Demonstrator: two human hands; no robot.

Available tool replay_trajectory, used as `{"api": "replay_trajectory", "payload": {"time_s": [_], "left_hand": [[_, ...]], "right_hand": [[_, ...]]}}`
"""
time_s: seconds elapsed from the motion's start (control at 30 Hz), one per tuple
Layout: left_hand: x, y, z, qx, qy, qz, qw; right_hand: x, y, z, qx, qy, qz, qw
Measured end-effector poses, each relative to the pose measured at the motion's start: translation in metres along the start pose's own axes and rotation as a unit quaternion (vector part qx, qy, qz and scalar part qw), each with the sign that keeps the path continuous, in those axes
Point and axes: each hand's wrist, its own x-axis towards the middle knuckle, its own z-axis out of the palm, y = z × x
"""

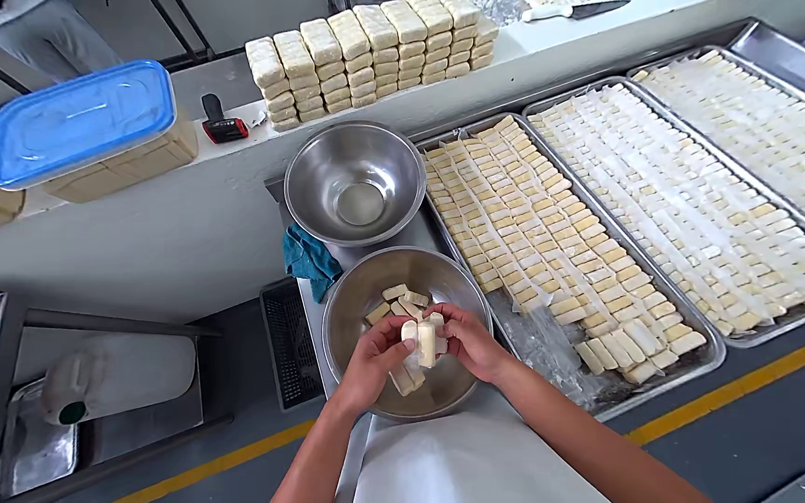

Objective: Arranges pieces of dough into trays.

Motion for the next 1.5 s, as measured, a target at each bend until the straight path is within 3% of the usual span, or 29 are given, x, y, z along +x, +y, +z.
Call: {"api": "replay_trajectory", "payload": {"time_s": [0.17,0.3,0.37,0.43,0.6,0.73,0.8,0.87,0.9,0.97,1.03,1.1,1.2,1.27,1.43,1.5], "left_hand": [[0.001,0.004,0.003,0.016,0.041,-0.011,0.999],[-0.001,0.005,-0.008,0.027,0.098,0.025,0.995],[-0.002,0.011,-0.022,0.015,0.141,0.05,0.989],[-0.004,0.019,-0.031,0.028,0.15,0.049,0.987],[0.011,0.001,-0.02,0.238,0.041,-0.041,0.969],[0.018,-0.009,0.01,0.352,-0.033,0.01,0.935],[0.025,-0.013,0.014,0.446,-0.043,-0.001,0.894],[0.029,-0.025,0.002,0.513,-0.041,-0.049,0.856],[0.028,-0.032,-0.007,0.505,-0.024,-0.067,0.86],[0.022,-0.039,-0.022,0.392,0.014,-0.08,0.916],[0.015,-0.035,-0.021,0.254,0.009,-0.06,0.965],[0.014,-0.024,-0.005,0.209,-0.018,-0.031,0.977],[0.022,-0.016,0.023,0.264,-0.017,0.046,0.963],[0.028,-0.019,0.029,0.331,-0.001,0.061,0.942],[0.028,-0.027,0.005,0.431,0.102,0.05,0.895],[0.021,-0.019,-0.009,0.409,0.152,0.006,0.9]], "right_hand": [[-0.008,-0.007,0.004,-0.045,-0.041,-0.02,0.998],[-0.005,-0.011,-0.008,-0.18,0.078,-0.076,0.978],[-0.001,-0.008,-0.027,-0.16,0.142,-0.083,0.973],[-0.002,-0.008,-0.04,-0.14,0.148,-0.067,0.977],[-0.008,-0.018,-0.014,-0.146,0.058,-0.043,0.987],[-0.014,-0.038,0.007,-0.241,-0.019,-0.052,0.969],[-0.025,-0.054,0.017,-0.297,-0.012,-0.122,0.947],[-0.038,-0.072,0.02,-0.324,0.054,-0.245,0.912],[-0.042,-0.082,0.018,-0.326,0.085,-0.298,0.893],[-0.047,-0.1,0.013,-0.311,0.115,-0.343,0.879],[-0.047,-0.101,0.009,-0.287,0.076,-0.324,0.898],[-0.041,-0.091,0.014,-0.289,0.014,-0.27,0.918],[-0.04,-0.082,0.034,-0.298,-0.053,-0.192,0.933],[-0.045,-0.086,0.044,-0.282,-0.061,-0.21,0.934],[-0.054,-0.097,0.03,-0.344,0.083,-0.364,0.862],[-0.052,-0.091,0.017,-0.322,0.122,-0.366,0.865]]}}
